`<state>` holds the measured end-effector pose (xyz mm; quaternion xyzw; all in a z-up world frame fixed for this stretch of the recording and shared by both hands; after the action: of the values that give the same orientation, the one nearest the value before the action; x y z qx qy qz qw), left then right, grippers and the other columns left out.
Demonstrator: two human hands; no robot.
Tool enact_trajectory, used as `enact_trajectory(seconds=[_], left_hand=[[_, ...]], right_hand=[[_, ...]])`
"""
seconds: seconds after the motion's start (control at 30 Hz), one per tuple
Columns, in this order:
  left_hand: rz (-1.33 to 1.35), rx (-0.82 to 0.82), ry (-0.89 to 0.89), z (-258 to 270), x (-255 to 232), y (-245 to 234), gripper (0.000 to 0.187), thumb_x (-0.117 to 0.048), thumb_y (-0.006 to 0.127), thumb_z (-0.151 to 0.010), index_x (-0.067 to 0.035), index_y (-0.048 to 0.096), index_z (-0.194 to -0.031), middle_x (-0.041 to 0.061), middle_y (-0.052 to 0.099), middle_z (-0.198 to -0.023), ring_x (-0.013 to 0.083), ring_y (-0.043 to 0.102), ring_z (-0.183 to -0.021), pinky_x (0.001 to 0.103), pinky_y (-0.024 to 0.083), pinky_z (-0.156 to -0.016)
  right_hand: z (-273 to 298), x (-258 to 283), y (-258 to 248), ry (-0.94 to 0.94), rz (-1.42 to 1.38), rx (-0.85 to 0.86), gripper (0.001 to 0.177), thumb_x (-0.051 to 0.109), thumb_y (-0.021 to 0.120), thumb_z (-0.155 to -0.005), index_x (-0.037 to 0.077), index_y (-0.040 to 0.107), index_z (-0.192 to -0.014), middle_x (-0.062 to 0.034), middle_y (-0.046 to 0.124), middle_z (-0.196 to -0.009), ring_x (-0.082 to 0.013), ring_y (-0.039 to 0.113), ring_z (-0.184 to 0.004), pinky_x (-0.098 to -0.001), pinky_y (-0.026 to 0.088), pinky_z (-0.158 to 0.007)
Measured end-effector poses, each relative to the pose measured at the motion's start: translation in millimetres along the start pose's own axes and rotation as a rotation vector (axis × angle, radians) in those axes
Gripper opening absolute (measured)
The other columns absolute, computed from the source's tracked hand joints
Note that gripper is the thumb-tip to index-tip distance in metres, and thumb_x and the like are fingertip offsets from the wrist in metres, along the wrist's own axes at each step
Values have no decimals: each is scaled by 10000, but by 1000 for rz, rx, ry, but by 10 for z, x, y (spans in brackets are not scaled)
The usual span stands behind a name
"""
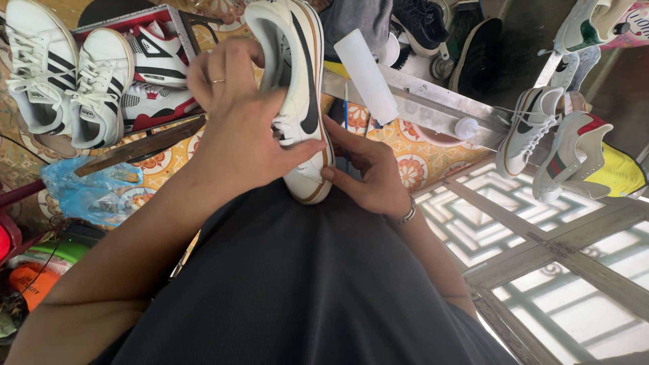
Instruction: The person holds a white sneaker in their left hand and uses a small brush in their right hand to apply a brown substance to the shoe's sole edge. They rotate the shoe to access different sections of the sole and repeatedly dip the brush into a container to reload the substance.
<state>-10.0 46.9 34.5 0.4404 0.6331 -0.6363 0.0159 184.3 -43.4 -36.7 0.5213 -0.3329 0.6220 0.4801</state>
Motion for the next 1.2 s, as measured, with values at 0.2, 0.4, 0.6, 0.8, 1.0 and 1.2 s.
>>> enact_trajectory(seconds=[0.2, 0.4, 0.6, 0.8, 1.0, 1.2], left_hand=[[10, 40, -27, 104, -10, 113, 366, -350, 904, -798, -126, 773, -1057, 274, 376, -1369, 450, 314, -1335, 633, 185, -1120], [-15, 31, -26, 173, -5, 132, 321, -320, 892, -837, -121, 767, -1056, 277, 348, -1372, 454, 302, -1376, 628, 189, -1138], [17, 13, -43, 103, -62, 30, 392, -324, 909, -780, -124, 768, -1086, 270, 358, -1349, 460, 304, -1310, 648, 172, -1084], [22, 36, -88, 61, -128, -111, 457, -389, 949, -722, -186, 774, -1092, 230, 372, -1308, 454, 281, -1328, 666, 148, -1087], [73, 87, -106, 88, -153, -105, 467, -363, 952, -718, -183, 769, -1108, 248, 328, -1369, 466, 238, -1344, 685, 121, -1093], [67, 91, -121, 168, -177, 5, 341, -235, 908, -796, -186, 768, -1103, 249, 273, -1503, 458, 226, -1401, 666, 141, -1136]], right_hand=[[-53, -59, 37, 64, -124, 50, 726, -92, 703, -944, -28, 381, -1592, -146, 573, -1523, -182, 572, -1362, -375, 475, -1186], [-66, -121, 40, 74, -108, 66, 729, -81, 725, -945, -33, 390, -1592, -151, 571, -1531, -192, 580, -1361, -379, 482, -1182], [2, 80, -113, -191, 38, -68, 841, 37, 803, -916, -35, 279, -1570, -181, 404, -1584, -255, 480, -1444, -374, 436, -1193], [340, -46, -581, -307, -25, -557, 618, 476, 482, -1115, -15, 451, -1489, -184, 555, -1488, -202, 716, -983, -255, 612, -759], [648, -193, -855, -416, -62, -822, 623, 564, 387, -1171, -23, 589, -1124, -111, 521, -1014, -167, 536, -767, -292, 565, -714], [683, -251, -702, -330, -339, -704, 224, 210, 648, -1117, 70, 480, -1165, -96, 542, -966, -136, 541, -744, -271, 559, -674]])
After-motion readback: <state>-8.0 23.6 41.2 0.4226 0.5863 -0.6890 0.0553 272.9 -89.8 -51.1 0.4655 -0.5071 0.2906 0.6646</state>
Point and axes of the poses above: each hand's wrist, its own z-axis away from the middle knuckle, its own y-axis out of the palm, x = y × z, the point moved 4 cm from there along -z, towards the middle knuckle
